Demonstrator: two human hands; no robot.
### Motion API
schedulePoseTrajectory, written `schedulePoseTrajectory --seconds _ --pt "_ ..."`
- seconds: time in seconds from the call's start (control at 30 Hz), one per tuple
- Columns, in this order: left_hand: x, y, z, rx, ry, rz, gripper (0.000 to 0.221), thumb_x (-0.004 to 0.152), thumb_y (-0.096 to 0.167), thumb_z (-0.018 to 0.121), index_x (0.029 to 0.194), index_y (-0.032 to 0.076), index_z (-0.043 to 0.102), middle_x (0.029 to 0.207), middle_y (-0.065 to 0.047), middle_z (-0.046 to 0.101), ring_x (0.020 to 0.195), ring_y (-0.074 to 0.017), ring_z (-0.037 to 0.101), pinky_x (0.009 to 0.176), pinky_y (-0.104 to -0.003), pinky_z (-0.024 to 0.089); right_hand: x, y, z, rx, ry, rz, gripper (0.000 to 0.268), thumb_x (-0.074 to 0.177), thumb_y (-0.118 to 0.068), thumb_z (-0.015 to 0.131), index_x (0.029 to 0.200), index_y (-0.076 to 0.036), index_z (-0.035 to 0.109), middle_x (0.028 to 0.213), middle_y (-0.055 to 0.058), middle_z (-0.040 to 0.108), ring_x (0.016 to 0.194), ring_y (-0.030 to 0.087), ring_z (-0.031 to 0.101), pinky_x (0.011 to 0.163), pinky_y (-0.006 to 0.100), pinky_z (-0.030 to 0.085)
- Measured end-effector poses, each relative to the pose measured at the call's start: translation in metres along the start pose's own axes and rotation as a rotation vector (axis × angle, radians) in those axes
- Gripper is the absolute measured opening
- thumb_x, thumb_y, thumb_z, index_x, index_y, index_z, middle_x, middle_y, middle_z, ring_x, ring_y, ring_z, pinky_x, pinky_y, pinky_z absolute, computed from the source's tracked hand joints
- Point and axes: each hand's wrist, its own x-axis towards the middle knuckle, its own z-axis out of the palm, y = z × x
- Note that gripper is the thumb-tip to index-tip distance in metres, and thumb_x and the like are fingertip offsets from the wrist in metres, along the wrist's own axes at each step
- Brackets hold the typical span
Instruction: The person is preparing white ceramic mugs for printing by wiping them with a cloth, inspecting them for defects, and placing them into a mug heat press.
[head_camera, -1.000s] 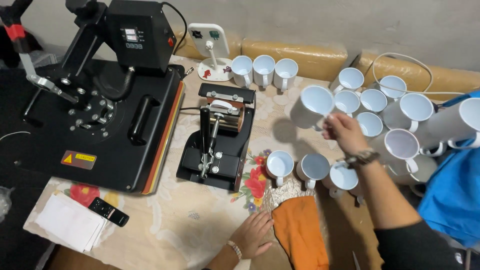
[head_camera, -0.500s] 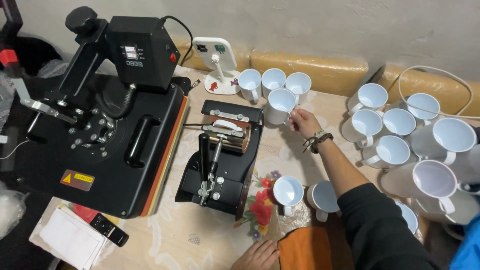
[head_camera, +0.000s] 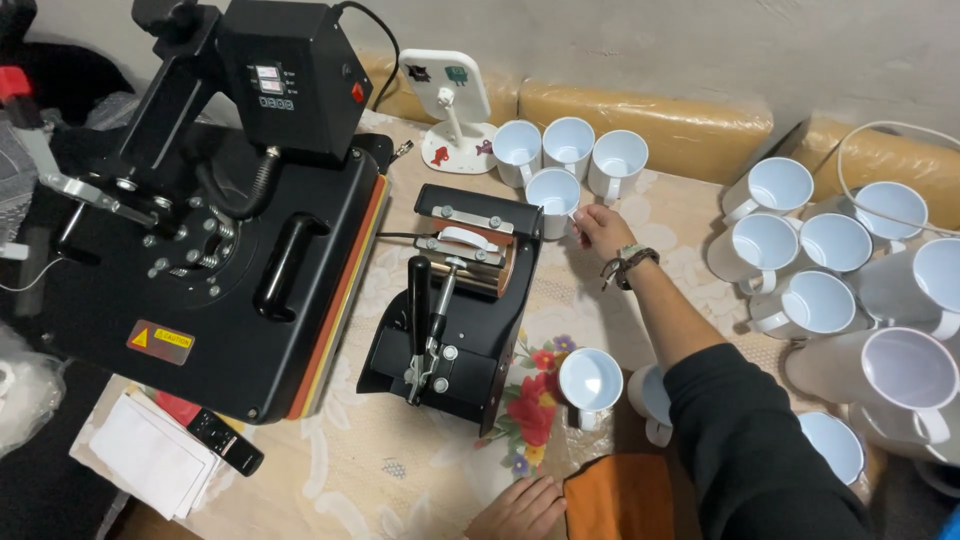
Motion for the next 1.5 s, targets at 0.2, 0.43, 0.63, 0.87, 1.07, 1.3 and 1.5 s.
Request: schedulePoseTrajectory --seconds 0.2,0.43,0.63,0.87,1.07,1.3,1.5 --pt "0.002 0.001 -0.004 -0.018 0.010 -0.020 0.036 0.114 0.023 0.039 0.132 0.001 0.061 0.135 -0.021 0.063 0.128 -0.0340 0.059 0.106 -0.043 0.045 0.009 0.011 0.021 0.040 0.040 0.050 0.032 0.107 -0.028 0.049 0.081 -0.012 0.059 0.072 0.001 0.059 0.063 0.013 0.053 0.064 0.028 0.047" --pt "0.003 -0.002 -0.005 0.035 0.041 0.011 0.029 0.112 0.016 0.044 0.131 0.003 0.062 0.132 -0.018 0.064 0.125 -0.0307 0.061 0.106 -0.040 0.046 0.009 0.014 0.027 0.134 0.115 0.118 0.026 0.106 -0.024 0.052 0.093 -0.007 0.067 0.090 0.005 0.071 0.069 0.012 0.063 0.071 0.026 0.056" --pt "0.004 -0.001 -0.005 0.051 0.031 0.024 0.026 0.111 0.016 0.048 0.129 0.003 0.062 0.131 -0.018 0.065 0.124 -0.0310 0.062 0.105 -0.042 0.048 -0.009 -0.017 0.030 -0.070 0.201 0.203 0.016 0.101 -0.023 0.062 0.094 -0.010 0.068 0.084 0.006 0.068 0.068 0.017 0.065 0.065 0.031 0.058" --pt "0.008 0.003 -0.022 -0.240 -0.102 -0.027 0.065 0.101 0.043 0.044 0.138 -0.010 0.054 0.141 -0.030 0.054 0.133 -0.0427 0.048 0.111 -0.053 0.033 -0.084 -0.058 -0.036 -0.002 0.365 0.064 0.018 0.096 -0.022 0.066 0.106 -0.009 0.069 0.095 0.006 0.070 0.069 0.017 0.071 0.061 0.030 0.064" --pt "-0.005 0.004 0.001 -0.084 -0.200 -0.065 0.069 0.096 0.048 0.057 0.144 -0.001 0.048 0.150 -0.022 0.046 0.142 -0.0354 0.039 0.118 -0.048 0.024 -0.355 -0.109 -0.134 -0.137 0.595 -0.252 0.017 0.109 -0.009 0.058 0.123 0.001 0.060 0.108 0.015 0.069 0.090 0.020 0.070 0.081 0.027 0.058" --pt "-0.007 0.005 0.012 -0.132 -0.214 -0.094 0.070 0.092 0.041 0.060 0.146 0.000 0.042 0.155 -0.019 0.040 0.146 -0.0350 0.034 0.121 -0.048 0.022 -0.540 0.014 -0.138 -0.410 0.826 0.293 0.017 0.100 -0.021 0.067 0.112 -0.011 0.073 0.101 0.004 0.073 0.088 0.014 0.065 0.081 0.028 0.051" --pt "-0.007 0.011 0.008 0.029 -0.245 -0.103 0.076 0.095 0.047 0.054 0.153 0.004 0.032 0.161 -0.015 0.032 0.151 -0.0284 0.027 0.125 -0.044 0.015 -0.482 0.037 -0.101 -0.286 0.633 0.574 0.043 0.094 -0.038 0.062 0.127 -0.010 0.064 0.119 0.008 0.072 0.097 0.020 0.070 0.081 0.033 0.059"
